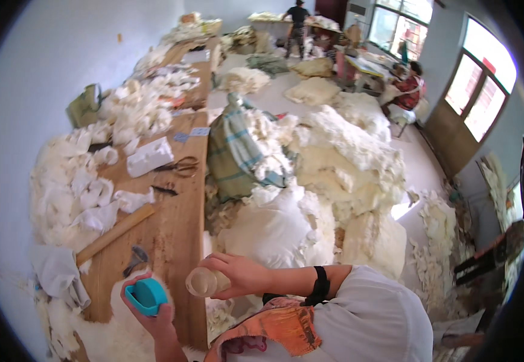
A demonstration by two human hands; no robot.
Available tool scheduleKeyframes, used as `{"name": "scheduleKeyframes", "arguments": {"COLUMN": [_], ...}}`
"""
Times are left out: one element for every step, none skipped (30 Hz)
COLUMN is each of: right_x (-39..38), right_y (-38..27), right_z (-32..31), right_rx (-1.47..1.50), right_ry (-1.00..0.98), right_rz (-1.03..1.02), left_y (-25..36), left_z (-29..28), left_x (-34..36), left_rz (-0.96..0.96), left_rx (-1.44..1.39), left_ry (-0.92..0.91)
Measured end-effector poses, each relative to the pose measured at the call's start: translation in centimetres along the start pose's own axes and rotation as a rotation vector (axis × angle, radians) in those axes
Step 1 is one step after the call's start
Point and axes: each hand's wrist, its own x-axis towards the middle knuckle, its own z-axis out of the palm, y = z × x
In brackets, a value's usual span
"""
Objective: Cutting and preparing pieces of white fur using a template and scissors.
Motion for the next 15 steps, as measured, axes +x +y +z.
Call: {"name": "scheduleKeyframes", "arguments": {"right_x": [-1.4, -2.5, -3.5, -4.3, -5.4, -6.4, -7.3, -8.2, -9.1, -9.9, -10.4, -11.0, -12.0, -12.8, -13.6], "right_y": [-1.2, -2.5, -3.9, -5.3, -6.5, -7.5, -8.5, -9.8, -11.2, -12.4, -13.7, -15.2, -16.4, -17.4, -18.2], "right_z": [-1.1, -2.3, -4.1, -5.6, -7.4, -9.1, -10.7, -12.4, -14.2, -15.7, -17.0, -18.2, -19.6, -20.8, -22.0], "right_rx": [0.037, 0.029, 0.024, 0.025, 0.01, -0.058, -0.123, -0.133, -0.227, -0.315, -0.314, -0.367, -0.441, -0.443, -0.502], "right_ry": [0.056, 0.085, 0.117, 0.146, 0.17, 0.218, 0.258, 0.264, 0.322, 0.378, 0.378, 0.421, 0.459, 0.461, 0.459], "right_rz": [0.065, 0.068, 0.07, 0.062, 0.063, -0.025, -0.116, -0.112, -0.2, -0.291, -0.302, -0.417, -0.495, -0.498, -0.518], "left_y": [0.3, 0.9, 1.1, 0.8, 0.0, -1.5, -2.7, -3.1, -3.3, -3.7, -5.2, -6.9, -8.4, -8.3, -8.3], "left_z": [0.5, 0.6, 0.8, 0.8, 1.1, 1.0, 0.8, 1.1, 1.4, 1.6, 0.7, -1.1, -1.6, -1.8, -1.9], "left_x": [-0.6, -1.3, -2.1, -3.2, -4.3, -6.0, -7.4, -8.3, -8.9, -9.7, -10.7, -11.6, -12.0, -11.9, -11.8], "left_rz": [-0.118, -0.234, -0.225, -0.383, -0.534, -0.426, -0.318, -0.311, -0.09, 0.148, 0.151, 0.173, 0.2, 0.192, 0.195], "left_rx": [-0.061, -0.102, -0.109, 0.094, 0.292, 0.365, 0.441, 0.433, 0.717, 1.006, 1.013, 1.085, 1.117, 1.147, 1.151], "left_ry": [0.026, 0.049, 0.022, -0.171, -0.365, -0.509, -0.642, -0.65, -0.9, -1.132, -1.124, -1.11, -1.118, -1.111, -1.109]}}
